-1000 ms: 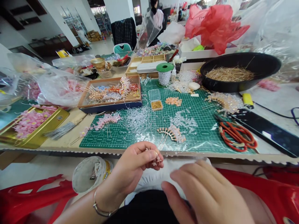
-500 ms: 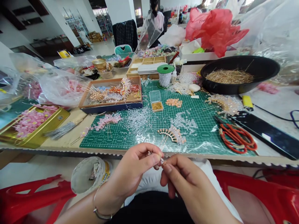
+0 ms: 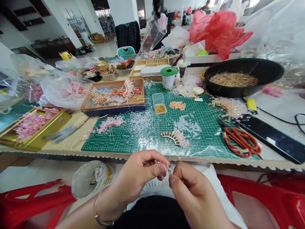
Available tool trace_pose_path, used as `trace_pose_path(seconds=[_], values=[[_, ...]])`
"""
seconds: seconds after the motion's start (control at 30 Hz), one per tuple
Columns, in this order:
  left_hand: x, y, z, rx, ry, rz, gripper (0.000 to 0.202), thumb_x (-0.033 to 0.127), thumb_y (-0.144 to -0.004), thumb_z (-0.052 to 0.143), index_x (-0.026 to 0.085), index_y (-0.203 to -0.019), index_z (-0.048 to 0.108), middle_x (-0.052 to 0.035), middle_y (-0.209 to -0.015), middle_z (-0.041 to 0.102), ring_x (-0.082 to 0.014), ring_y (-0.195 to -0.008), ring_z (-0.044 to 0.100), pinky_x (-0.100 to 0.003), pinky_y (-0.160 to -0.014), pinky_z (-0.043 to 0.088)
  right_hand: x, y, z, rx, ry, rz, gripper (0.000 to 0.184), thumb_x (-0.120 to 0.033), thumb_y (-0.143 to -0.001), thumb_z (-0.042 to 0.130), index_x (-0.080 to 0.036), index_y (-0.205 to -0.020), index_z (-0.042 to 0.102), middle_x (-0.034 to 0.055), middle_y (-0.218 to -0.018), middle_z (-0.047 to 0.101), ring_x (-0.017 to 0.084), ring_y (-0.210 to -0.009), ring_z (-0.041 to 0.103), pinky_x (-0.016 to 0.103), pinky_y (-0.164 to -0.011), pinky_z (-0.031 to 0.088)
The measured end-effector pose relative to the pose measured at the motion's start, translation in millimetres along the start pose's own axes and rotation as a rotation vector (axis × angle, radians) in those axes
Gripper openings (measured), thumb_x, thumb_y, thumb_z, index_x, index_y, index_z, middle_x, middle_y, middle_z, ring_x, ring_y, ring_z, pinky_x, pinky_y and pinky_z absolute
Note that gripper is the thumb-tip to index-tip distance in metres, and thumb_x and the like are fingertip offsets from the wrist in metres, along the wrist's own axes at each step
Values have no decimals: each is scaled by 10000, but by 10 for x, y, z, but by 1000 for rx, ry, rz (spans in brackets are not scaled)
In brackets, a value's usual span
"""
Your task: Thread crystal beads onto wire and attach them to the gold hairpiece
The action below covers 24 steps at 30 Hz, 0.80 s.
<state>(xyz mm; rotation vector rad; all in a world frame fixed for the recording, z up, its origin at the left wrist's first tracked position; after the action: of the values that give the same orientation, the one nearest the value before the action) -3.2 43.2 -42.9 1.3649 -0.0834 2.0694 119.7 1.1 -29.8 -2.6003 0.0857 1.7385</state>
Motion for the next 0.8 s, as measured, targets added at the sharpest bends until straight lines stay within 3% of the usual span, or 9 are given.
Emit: trace_pose_path(seconds=[0.2, 0.37, 0.47, 0.57, 0.63, 0.7, 0.8], values=[[-2, 19, 7, -41, -54, -3, 177, 276, -766, 805, 133, -833, 725, 6, -712, 620, -76, -625, 550, -209, -624, 435, -122, 50, -5, 40, 205, -179, 327, -256, -917, 473, -232, -606, 378, -62, -517, 421, 102, -445, 432, 179, -404, 373], [-58, -1, -31, -13, 37, -40, 170, 251, -719, 807, 126, -765, 702, -5, -691, 634, -85, -596, 558, -205, -556, 445, -308, 64, 37, -79, 399, -316, 276, -256, -974, 477, -242, -699, 477, -48, -560, 541, 107, -451, 529, 187, -398, 438], [-91, 2, -41, -16, 47, -66, 189, 267, -707, 816, 122, -749, 702, -7, -651, 637, -95, -587, 572, -208, -544, 457, -540, 118, -115, 7, 529, -590, 57, -239, -970, 542, -207, -962, 589, 26, -797, 674, 151, -656, 646, 250, -586, 537], [-114, 19, -16, -42, 57, -94, 213, 277, -686, 834, 122, -738, 697, -4, -628, 641, -90, -560, 568, -213, -550, 467, -684, 212, -161, 3, 713, -927, 295, -76, -937, 529, -160, -1213, 592, 121, -1160, 671, 225, -965, 658, 360, -846, 505], [-117, 29, -13, -36, 79, -104, 234, 282, -659, 851, 122, -729, 696, 0, -628, 641, -86, -546, 562, -215, -548, 467, -669, 201, -128, -86, 817, -1020, 386, -34, -937, 487, -149, -1294, 578, 131, -1300, 625, 255, -1053, 633, 394, -887, 470], [-119, 34, -15, -31, 96, -112, 236, 282, -646, 853, 119, -718, 699, -2, -632, 642, -84, -536, 556, -220, -546, 466, -672, 155, -119, -137, 840, -1042, 357, -55, -962, 457, -117, -1296, 568, 130, -1254, 652, 254, -1029, 633, 389, -858, 470], [-129, 32, -10, -58, 91, -121, 223, 283, -646, 842, 115, -693, 703, -14, -627, 646, -89, -536, 554, -227, -552, 457, -724, 80, -115, -178, 762, -1019, 199, -80, -985, 467, -115, -1128, 601, 101, -1013, 696, 220, -889, 635, 349, -772, 471]])
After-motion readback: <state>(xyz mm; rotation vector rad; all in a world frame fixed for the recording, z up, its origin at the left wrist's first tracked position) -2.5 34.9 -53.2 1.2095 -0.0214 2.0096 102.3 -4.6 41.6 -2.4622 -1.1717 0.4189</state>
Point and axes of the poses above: each hand's wrist, its own y-axis away from the middle knuckle, its own z-axis out of the palm, x = y × z, the point moved 8 cm from there along -y, towards the middle knuckle
